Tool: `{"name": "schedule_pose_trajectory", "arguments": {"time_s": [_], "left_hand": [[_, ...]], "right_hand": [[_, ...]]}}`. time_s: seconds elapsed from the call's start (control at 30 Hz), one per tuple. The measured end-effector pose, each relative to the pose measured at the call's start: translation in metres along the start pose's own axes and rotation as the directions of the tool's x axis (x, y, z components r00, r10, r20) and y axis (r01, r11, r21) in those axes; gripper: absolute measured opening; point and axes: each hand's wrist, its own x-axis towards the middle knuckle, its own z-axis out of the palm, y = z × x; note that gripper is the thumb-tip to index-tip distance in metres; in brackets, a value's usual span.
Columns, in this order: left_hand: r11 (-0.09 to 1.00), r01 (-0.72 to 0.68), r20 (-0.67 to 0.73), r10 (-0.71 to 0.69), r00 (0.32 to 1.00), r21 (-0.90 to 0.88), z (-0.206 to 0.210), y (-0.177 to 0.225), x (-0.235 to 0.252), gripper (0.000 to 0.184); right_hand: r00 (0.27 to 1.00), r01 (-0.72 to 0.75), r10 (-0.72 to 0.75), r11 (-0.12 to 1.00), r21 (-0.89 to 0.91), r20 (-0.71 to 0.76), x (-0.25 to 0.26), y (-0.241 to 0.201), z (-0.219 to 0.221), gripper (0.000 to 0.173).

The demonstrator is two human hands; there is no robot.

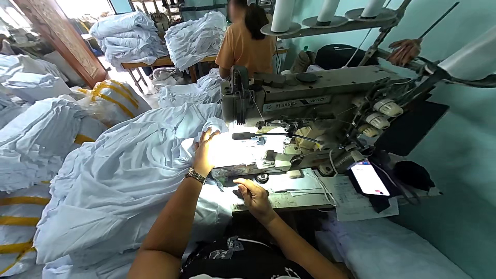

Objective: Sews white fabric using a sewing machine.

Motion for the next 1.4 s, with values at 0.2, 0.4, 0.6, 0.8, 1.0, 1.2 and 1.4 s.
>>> {"name": "schedule_pose_trajectory", "arguments": {"time_s": [0.2, 0.4, 0.6, 0.8, 1.0, 1.2, 1.4], "left_hand": [[0.974, -0.218, -0.132, 0.21, 0.969, -0.054, -0.006, 0.014, -0.001, 0.023], [0.94, -0.331, -0.102, 0.323, 0.941, -0.081, -0.013, 0.017, 0.024, 0.015], [0.984, -0.005, -0.009, 0.006, 1.0, 0.18, -0.055, -0.012, 0.081, 0.035], [0.994, 0.098, -0.37, -0.107, 0.923, -0.045, -0.099, -0.025, -0.025, 0.032], [0.943, -0.155, -0.167, 0.109, 0.98, -0.293, -0.114, 0.015, -0.114, 0.03], [0.629, -0.238, 0.112, 0.464, 0.879, -0.74, -0.147, -0.009, -0.152, 0.052], [0.998, -0.033, 0.206, 0.02, 0.978, 0.062, -0.079, -0.089, -0.136, 0.031]], "right_hand": [[1.0, -0.027, 0.027, 0.999, 0.022, -0.002, 0.001, 0.001, 0.002, 0.034], [0.995, -0.009, 0.011, 1.0, -0.019, 0.097, 0.004, 0.0, 0.001, 0.032], [0.873, -0.291, 0.336, 0.941, -0.174, 0.355, 0.02, -0.016, -0.018, 0.035], [0.941, -0.134, 0.19, 0.969, -0.209, 0.28, 0.041, -0.047, -0.034, 0.031], [0.986, 0.04, 0.066, 0.803, -0.594, 0.156, 0.106, -0.074, -0.003, 0.024], [0.996, 0.06, -0.027, 0.917, -0.395, 0.09, 0.098, -0.07, -0.005, 0.023], [0.99, -0.073, 0.094, 0.981, -0.181, 0.106, 0.108, -0.082, 0.013, 0.032]]}}
